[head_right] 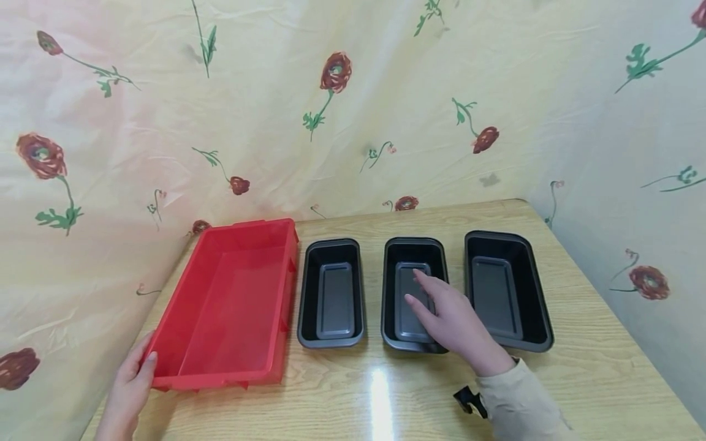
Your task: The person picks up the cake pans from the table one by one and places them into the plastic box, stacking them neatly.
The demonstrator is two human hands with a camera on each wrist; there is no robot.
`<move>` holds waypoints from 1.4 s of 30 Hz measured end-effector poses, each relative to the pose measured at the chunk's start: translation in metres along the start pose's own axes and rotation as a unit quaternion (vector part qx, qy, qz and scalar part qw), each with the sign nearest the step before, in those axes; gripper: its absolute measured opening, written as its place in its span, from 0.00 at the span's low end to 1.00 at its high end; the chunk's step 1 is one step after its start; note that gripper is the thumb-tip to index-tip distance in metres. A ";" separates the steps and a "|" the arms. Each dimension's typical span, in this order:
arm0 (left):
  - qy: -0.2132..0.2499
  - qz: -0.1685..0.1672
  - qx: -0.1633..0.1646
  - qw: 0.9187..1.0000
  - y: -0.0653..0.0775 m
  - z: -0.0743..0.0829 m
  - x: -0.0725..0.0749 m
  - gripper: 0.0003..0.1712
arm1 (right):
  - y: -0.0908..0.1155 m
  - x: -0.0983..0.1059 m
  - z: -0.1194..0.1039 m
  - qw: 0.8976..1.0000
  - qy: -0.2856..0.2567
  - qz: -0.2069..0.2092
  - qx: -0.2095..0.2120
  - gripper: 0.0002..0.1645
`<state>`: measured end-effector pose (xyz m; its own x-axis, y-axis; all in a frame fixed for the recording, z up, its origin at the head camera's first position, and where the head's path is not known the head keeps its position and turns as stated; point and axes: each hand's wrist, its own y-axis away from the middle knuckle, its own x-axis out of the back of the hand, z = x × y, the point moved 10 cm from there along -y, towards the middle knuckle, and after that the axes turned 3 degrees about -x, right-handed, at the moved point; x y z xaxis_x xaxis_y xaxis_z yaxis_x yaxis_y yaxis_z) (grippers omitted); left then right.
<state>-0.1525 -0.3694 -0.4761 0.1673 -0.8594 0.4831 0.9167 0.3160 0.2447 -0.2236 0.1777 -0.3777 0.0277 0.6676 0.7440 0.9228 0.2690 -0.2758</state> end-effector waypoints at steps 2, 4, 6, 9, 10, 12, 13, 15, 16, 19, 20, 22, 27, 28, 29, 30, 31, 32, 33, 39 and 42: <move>0.004 0.002 -0.001 1.000 0.000 0.000 -0.001 0.34 | -0.001 -0.003 0.000 1.000 -0.002 -0.007 -0.003 0.32; 0.006 0.004 -0.001 1.000 -0.001 0.000 -0.001 0.34 | -0.001 -0.004 -0.001 1.000 -0.004 -0.012 -0.007 0.31; 0.009 0.006 -0.001 1.000 -0.001 0.000 -0.002 0.34 | -0.001 -0.006 -0.001 1.000 -0.004 -0.018 -0.009 0.31; 0.010 0.009 -0.004 1.000 -0.001 0.000 -0.002 0.34 | -0.002 -0.008 -0.003 1.000 -0.009 -0.024 -0.011 0.30; 0.011 0.010 -0.005 1.000 -0.001 0.000 -0.002 0.34 | -0.002 -0.009 -0.003 1.000 -0.011 -0.026 -0.012 0.30; 0.011 0.010 -0.010 1.000 -0.001 0.001 -0.002 0.34 | -0.002 -0.011 -0.005 0.999 -0.018 -0.029 -0.012 0.30; 0.012 0.011 -0.012 1.000 -0.001 0.001 -0.002 0.34 | -0.003 -0.011 -0.005 0.999 -0.021 -0.030 -0.013 0.29; 0.014 0.010 -0.014 1.000 -0.001 0.001 -0.002 0.34 | -0.003 -0.013 -0.006 0.999 -0.026 -0.032 -0.015 0.29; 0.014 0.009 -0.017 1.000 0.000 0.002 -0.002 0.34 | -0.003 -0.014 -0.006 0.999 -0.030 -0.034 -0.015 0.29; 0.013 0.004 -0.017 1.000 0.000 0.003 -0.003 0.34 | -0.003 -0.017 -0.007 0.998 -0.036 -0.038 -0.017 0.28; 0.012 0.002 -0.017 1.000 0.000 0.003 -0.003 0.34 | -0.004 -0.019 -0.008 0.998 -0.039 -0.040 -0.016 0.28; 0.010 -0.002 -0.018 1.000 0.001 0.004 -0.004 0.34 | -0.004 -0.022 -0.009 0.998 -0.041 -0.042 -0.011 0.27; 0.017 -0.004 -0.017 1.000 0.002 0.003 -0.004 0.34 | -0.004 -0.028 -0.013 0.997 -0.055 -0.046 -0.001 0.26; 0.018 -0.003 -0.016 1.000 0.002 0.003 -0.004 0.34 | -0.004 -0.029 -0.013 0.997 -0.058 -0.047 0.000 0.26; 0.018 -0.003 -0.015 1.000 0.002 0.003 -0.004 0.34 | -0.005 -0.029 -0.014 0.997 -0.061 -0.047 0.000 0.26; 0.017 -0.002 -0.014 1.000 0.002 0.003 -0.004 0.34 | -0.005 -0.030 -0.015 0.997 -0.066 -0.048 0.001 0.26; 0.015 -0.002 -0.013 1.000 0.001 0.003 -0.003 0.34 | -0.006 -0.031 -0.016 0.996 -0.070 -0.049 0.002 0.26; 0.014 -0.001 -0.011 1.000 0.001 0.002 -0.003 0.34 | -0.006 -0.031 -0.017 0.996 -0.074 -0.050 0.002 0.26; 0.014 -0.001 -0.010 1.000 0.001 0.002 -0.003 0.34 | -0.006 -0.032 -0.019 0.996 -0.079 -0.051 0.003 0.25; 0.013 -0.002 0.000 1.000 -0.001 -0.001 -0.002 0.34 | -0.009 -0.036 -0.024 0.994 -0.091 -0.059 0.003 0.25; 0.012 -0.003 0.004 1.000 -0.001 -0.002 -0.002 0.34 | -0.011 -0.039 -0.025 0.993 -0.095 -0.064 -0.002 0.25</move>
<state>-0.1527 -0.3691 -0.4793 0.1701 -0.8708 0.4613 0.9145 0.3138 0.2552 -0.2248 0.1311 -0.3886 -0.1618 0.7477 0.6441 0.9156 0.3572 -0.1846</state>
